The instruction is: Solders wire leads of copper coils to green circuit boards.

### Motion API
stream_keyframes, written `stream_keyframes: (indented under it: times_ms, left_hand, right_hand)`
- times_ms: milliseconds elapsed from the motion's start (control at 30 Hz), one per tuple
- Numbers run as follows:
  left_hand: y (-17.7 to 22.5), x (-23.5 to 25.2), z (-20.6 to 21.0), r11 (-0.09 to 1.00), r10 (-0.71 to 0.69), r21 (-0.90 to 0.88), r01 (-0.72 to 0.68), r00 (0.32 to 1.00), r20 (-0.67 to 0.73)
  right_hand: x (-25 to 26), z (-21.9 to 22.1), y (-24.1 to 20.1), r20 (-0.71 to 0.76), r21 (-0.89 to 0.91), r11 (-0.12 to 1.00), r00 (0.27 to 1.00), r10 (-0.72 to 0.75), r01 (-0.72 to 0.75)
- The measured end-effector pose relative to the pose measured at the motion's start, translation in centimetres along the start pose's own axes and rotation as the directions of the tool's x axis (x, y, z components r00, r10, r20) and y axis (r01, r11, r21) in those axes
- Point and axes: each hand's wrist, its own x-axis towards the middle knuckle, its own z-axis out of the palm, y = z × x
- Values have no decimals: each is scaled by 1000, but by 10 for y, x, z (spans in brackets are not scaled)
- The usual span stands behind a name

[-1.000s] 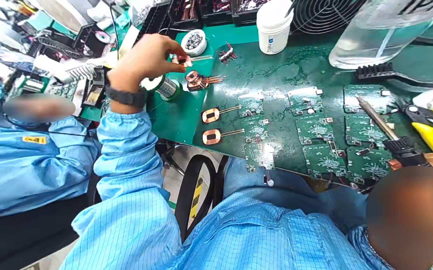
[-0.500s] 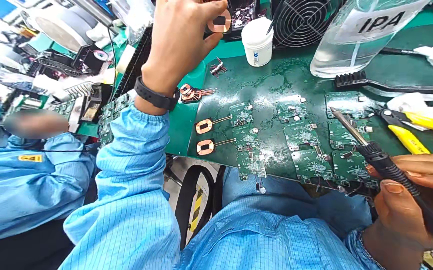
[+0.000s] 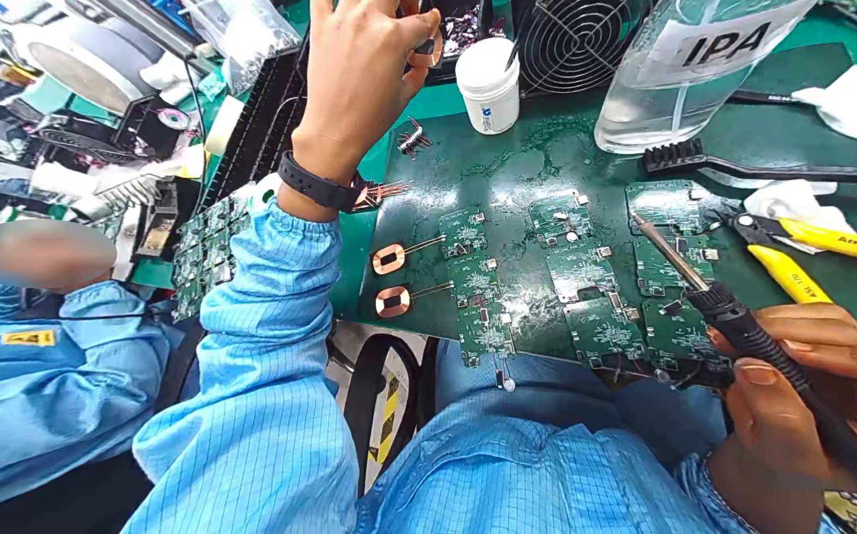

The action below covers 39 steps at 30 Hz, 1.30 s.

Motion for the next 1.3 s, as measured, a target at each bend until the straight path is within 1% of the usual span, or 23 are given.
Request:
stream_keyframes:
  times_ms: [200, 367, 433, 533, 600, 667, 700, 733, 800, 867, 900, 967, 1067, 1167, 1300]
  left_hand:
    - [-2, -2, 3, 1000, -7, -6, 7, 1000, 3]
    - [-9, -23, -8, 999, -30, -39, 28, 998, -53]
    - [-14, -43, -17, 997, -58, -59, 53, 995, -78]
    - [-19, -88, -25, 987, -109, -127, 94, 987, -115]
    - [-16, -125, -26, 965, -137, -240, 106, 983, -120]
    - [-10, -167, -20, 918, -166, -380, 115, 981, -103]
    - [-6, -188, -16, 886, -177, -445, 127, 981, -73]
    - [-2, -208, -11, 852, -190, -506, 137, 980, -54]
    - [10, -240, -1, 804, -202, -582, 125, 977, -70]
    - [24, -262, 8, 779, -183, -621, 89, 979, -89]
    - [31, -270, 12, 768, -178, -635, 80, 980, -92]
    - [43, -281, 20, 729, -168, -681, 70, 983, -78]
    - [50, -290, 30, 675, -145, -735, 66, 988, -44]
    - [51, -291, 37, 649, -142, -759, 52, 988, -54]
    - [53, -290, 41, 614, -153, -788, 48, 986, -59]
  right_hand:
    - [0, 0, -1, -1, -6, 1000, 1000, 5, -5]
    - [1, 0, 0, 2, -4, 1000, 1000, 3, -3]
    - [1, 0, 0, -6, -1, 1000, 1000, 5, -5]
    - [-1, -3, 1, -18, -3, 1000, 1000, 16, -16]
    - [-6, -4, 0, -51, -3, 1000, 998, 25, -25]
    - [-16, -7, -5, -49, -37, 998, 998, 44, -46]
    - [-21, -11, -10, -6, -49, 997, 999, 54, -54]
    - [-26, -17, -16, 80, -54, 997, 995, 64, -60]
    - [-29, -24, -31, 277, -49, 998, 959, 62, -50]
    - [-25, -12, -46, 409, -38, 999, 912, 33, -20]
    - [-22, -4, -51, 453, -39, 999, 891, 12, 6]
    - [-20, 7, -54, 504, -26, 999, 864, -5, 21]
    - [-18, 21, -49, 548, -4, 1000, 836, 22, -23]
    - [-19, 34, -42, 528, 40, 998, 849, 22, -51]
    - [-19, 40, -39, 524, 40, 996, 850, 50, -83]
